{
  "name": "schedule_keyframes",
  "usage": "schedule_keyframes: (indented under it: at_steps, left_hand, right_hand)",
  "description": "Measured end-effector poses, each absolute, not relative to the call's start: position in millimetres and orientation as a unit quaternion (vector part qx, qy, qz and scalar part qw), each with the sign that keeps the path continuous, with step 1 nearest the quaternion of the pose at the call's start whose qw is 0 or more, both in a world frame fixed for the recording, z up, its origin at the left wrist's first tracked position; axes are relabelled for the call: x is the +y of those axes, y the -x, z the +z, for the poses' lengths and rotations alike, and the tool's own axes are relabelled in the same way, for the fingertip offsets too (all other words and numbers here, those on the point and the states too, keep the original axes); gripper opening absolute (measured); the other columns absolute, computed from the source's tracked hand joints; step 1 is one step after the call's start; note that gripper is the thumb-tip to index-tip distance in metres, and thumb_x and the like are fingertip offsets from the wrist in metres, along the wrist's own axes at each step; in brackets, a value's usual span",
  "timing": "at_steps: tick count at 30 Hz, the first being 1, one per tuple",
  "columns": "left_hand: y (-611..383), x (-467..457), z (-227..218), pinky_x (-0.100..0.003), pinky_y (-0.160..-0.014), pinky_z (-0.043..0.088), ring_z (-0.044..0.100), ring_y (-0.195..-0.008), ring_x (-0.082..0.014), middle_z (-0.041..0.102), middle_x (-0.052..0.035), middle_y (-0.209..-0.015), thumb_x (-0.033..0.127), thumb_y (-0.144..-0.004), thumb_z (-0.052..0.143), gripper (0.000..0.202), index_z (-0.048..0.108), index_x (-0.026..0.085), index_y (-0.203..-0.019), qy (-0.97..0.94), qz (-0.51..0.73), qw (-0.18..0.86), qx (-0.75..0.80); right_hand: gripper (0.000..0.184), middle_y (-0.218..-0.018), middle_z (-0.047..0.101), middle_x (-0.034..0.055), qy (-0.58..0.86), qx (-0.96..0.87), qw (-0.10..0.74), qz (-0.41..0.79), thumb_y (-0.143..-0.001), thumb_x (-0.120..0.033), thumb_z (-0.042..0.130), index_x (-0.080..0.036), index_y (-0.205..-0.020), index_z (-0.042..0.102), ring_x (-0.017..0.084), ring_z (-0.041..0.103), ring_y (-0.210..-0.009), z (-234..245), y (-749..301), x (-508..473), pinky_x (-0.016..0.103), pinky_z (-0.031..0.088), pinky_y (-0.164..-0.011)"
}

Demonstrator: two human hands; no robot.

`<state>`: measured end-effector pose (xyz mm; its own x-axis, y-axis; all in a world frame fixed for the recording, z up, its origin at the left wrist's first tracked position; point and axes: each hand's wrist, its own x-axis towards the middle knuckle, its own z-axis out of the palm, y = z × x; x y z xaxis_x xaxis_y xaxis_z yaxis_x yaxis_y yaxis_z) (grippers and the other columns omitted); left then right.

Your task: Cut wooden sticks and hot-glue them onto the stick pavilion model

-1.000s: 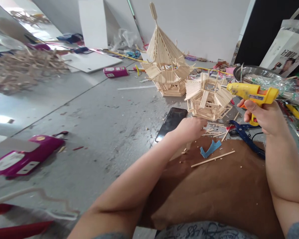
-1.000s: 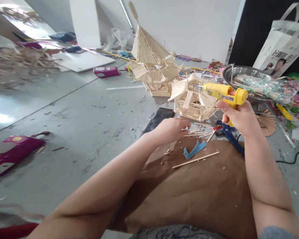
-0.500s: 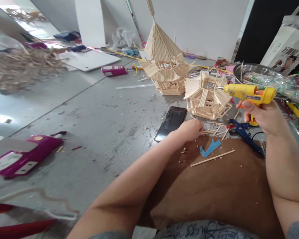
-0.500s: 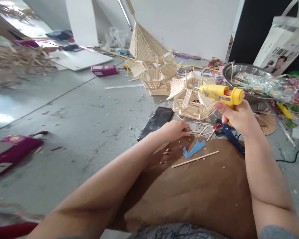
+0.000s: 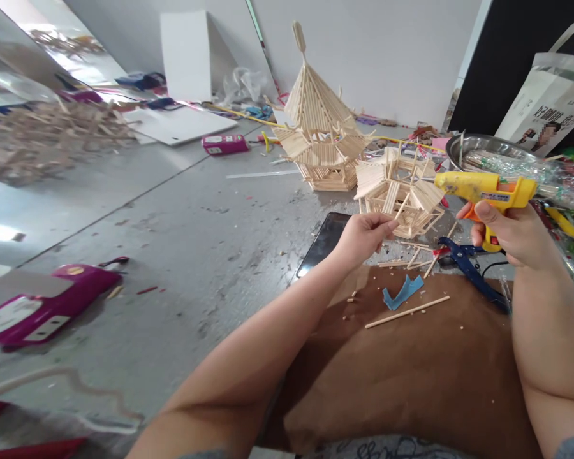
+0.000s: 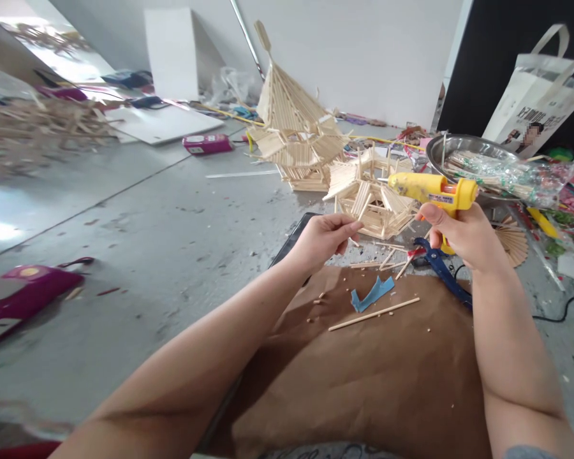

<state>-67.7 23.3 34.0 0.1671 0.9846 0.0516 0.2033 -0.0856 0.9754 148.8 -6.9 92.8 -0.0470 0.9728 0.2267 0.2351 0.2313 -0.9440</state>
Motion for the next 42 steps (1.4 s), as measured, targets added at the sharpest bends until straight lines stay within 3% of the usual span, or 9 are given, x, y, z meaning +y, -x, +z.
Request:
schedule_keyframes:
  at_steps: [5,17,42]
  left_hand:
    - [66,27,27,-0.018,-0.035,0.026,0.035,-0.035,-0.0026,0.058,0.0002,-0.057,0.034,-0.069,0.058,0.018,0.061,0.017,-0.069,-0.574,0.454,0.476,0.488]
    - [66,27,25,-0.019,-0.037,0.026,0.035,-0.035,-0.0027,0.059,0.0006,-0.058,0.033,-0.069,0.057,0.017,0.062,0.017,-0.069,-0.575,0.446,0.483,0.486]
    - [67,27,26,-0.02,-0.038,0.027,0.035,-0.035,-0.0032,0.058,0.0005,-0.057,0.031,-0.07,0.058,0.015,0.064,0.017,-0.069,-0.588,0.432,0.477,0.489]
  right_hand:
    - [0.03,-0.064,0.055,-0.0008,0.5,-0.611,0.467,0.399,-0.07,-0.046,0.06,-0.017,-0.074,0.052,0.005,0.046,-0.038,92,-148,-7,0.021,0.035,-0.036]
    - [0.036,-0.056,0.051,-0.0035,0.523,-0.601,0.454,0.398,-0.063,-0.053,0.062,-0.02,-0.066,0.049,0.005,0.043,-0.035,87,-144,-1,0.02,0.034,-0.033]
    - [0.034,-0.051,0.048,-0.0048,0.531,-0.609,0.44,0.392,-0.065,-0.05,0.062,-0.018,-0.064,0.049,0.005,0.041,-0.034,83,-146,1,0.02,0.033,-0.033]
